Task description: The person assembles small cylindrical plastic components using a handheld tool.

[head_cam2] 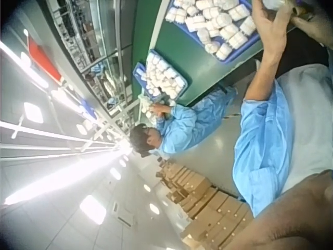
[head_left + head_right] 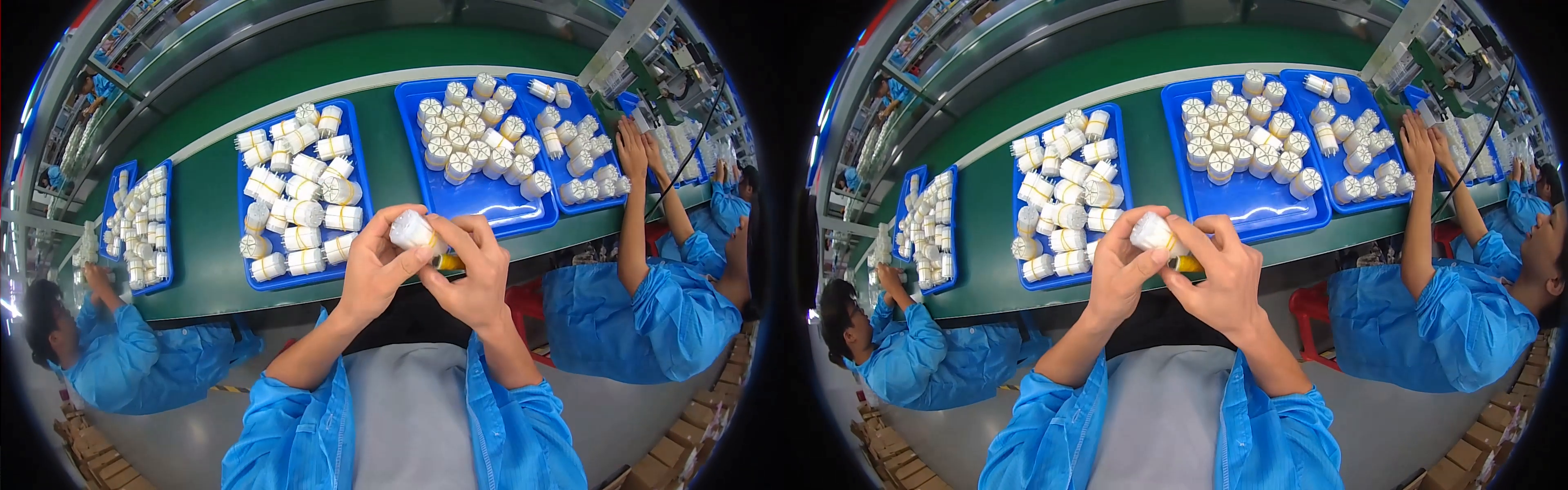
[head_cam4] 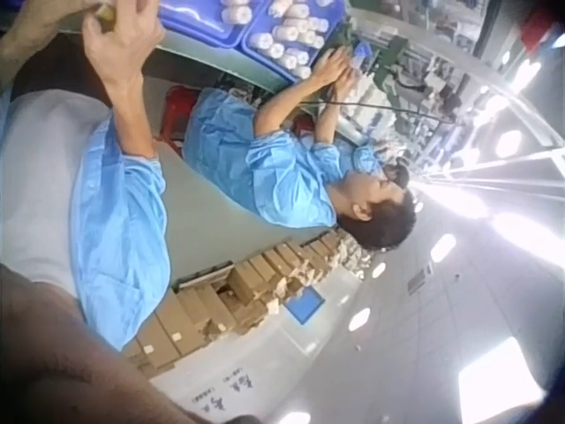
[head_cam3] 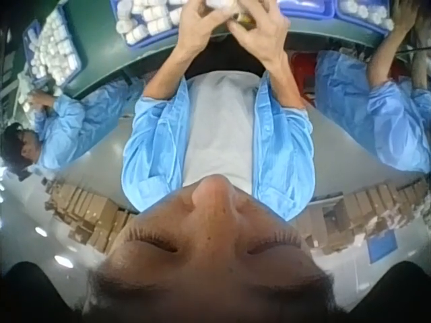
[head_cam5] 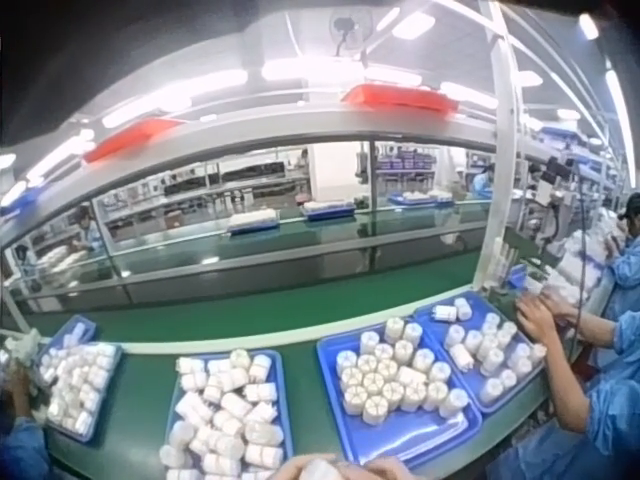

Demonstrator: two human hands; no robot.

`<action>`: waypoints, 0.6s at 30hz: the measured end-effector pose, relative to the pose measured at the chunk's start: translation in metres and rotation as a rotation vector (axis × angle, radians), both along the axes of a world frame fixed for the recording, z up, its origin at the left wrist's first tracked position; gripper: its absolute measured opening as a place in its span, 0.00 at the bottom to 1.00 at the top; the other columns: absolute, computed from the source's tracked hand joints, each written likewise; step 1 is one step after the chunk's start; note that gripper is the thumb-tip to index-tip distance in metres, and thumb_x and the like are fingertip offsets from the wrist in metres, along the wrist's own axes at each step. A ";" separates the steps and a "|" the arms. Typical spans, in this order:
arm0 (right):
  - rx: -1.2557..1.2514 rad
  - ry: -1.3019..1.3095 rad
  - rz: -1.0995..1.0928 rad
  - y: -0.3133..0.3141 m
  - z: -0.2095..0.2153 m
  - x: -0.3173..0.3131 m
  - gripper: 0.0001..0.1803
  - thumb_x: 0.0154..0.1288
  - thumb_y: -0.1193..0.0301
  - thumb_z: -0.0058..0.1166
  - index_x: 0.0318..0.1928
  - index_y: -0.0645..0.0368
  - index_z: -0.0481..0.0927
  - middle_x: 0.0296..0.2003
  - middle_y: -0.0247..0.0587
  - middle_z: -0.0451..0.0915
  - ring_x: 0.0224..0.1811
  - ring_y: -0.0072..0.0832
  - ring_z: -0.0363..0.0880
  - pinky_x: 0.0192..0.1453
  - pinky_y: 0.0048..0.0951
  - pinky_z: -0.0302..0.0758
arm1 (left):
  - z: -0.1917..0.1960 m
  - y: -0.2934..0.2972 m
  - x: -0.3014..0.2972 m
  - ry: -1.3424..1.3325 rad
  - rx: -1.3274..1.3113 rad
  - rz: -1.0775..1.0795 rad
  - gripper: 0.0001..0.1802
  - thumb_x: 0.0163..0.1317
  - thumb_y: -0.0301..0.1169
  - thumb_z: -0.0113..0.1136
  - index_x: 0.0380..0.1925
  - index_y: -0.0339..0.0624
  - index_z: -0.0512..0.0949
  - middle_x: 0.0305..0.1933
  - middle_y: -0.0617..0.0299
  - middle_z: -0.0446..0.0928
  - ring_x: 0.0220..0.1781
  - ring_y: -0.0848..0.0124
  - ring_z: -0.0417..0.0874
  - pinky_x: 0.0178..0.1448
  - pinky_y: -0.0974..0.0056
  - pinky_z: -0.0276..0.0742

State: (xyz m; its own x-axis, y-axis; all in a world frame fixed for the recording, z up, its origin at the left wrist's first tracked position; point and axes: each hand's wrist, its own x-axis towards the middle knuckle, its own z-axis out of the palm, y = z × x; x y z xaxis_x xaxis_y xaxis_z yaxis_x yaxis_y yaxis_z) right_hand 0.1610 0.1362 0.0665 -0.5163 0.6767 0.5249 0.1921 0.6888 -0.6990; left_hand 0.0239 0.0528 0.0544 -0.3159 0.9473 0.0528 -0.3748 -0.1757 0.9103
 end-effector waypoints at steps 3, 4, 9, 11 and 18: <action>0.068 0.034 0.024 0.002 -0.002 0.004 0.34 0.37 0.76 0.72 0.52 0.50 0.85 0.38 0.36 0.77 0.18 0.22 0.70 0.22 0.26 0.70 | -0.007 -0.003 0.001 -0.098 0.045 -0.005 0.27 0.62 0.24 0.67 0.60 0.36 0.70 0.56 0.56 0.76 0.58 0.69 0.79 0.63 0.63 0.75; 0.076 0.055 0.044 0.002 -0.002 0.004 0.33 0.37 0.77 0.70 0.52 0.50 0.86 0.39 0.35 0.77 0.18 0.21 0.69 0.22 0.25 0.69 | -0.007 -0.004 0.002 -0.093 0.105 -0.013 0.28 0.60 0.23 0.68 0.60 0.37 0.70 0.58 0.55 0.76 0.60 0.67 0.78 0.64 0.62 0.74; 0.086 0.149 0.108 0.005 -0.012 0.004 0.32 0.38 0.83 0.65 0.51 0.49 0.87 0.43 0.35 0.77 0.17 0.18 0.65 0.20 0.22 0.64 | -0.008 -0.004 0.000 0.022 0.275 -0.033 0.30 0.56 0.20 0.69 0.60 0.38 0.71 0.64 0.49 0.72 0.67 0.60 0.74 0.69 0.57 0.71; 0.086 0.270 0.188 0.006 -0.017 0.003 0.33 0.38 0.85 0.63 0.50 0.49 0.87 0.46 0.37 0.78 0.18 0.16 0.63 0.20 0.20 0.61 | -0.006 -0.004 -0.002 0.316 0.387 -0.022 0.31 0.56 0.19 0.69 0.61 0.38 0.72 0.66 0.46 0.70 0.68 0.56 0.73 0.70 0.54 0.70; 0.134 0.431 0.303 0.008 -0.031 0.002 0.31 0.38 0.86 0.63 0.49 0.50 0.87 0.49 0.44 0.77 0.18 0.15 0.64 0.19 0.20 0.59 | 0.006 -0.004 0.004 0.614 0.477 0.135 0.29 0.53 0.21 0.73 0.57 0.37 0.76 0.60 0.47 0.75 0.62 0.50 0.78 0.64 0.52 0.75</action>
State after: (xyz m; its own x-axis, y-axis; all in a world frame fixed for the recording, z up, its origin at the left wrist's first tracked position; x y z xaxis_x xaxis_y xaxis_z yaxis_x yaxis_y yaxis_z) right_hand 0.1631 0.1441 0.0351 -0.3972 0.4433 0.8036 -0.3138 0.7573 -0.5728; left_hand 0.0275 0.0484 0.0600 -0.2087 0.7340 0.6463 0.2231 -0.6076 0.7622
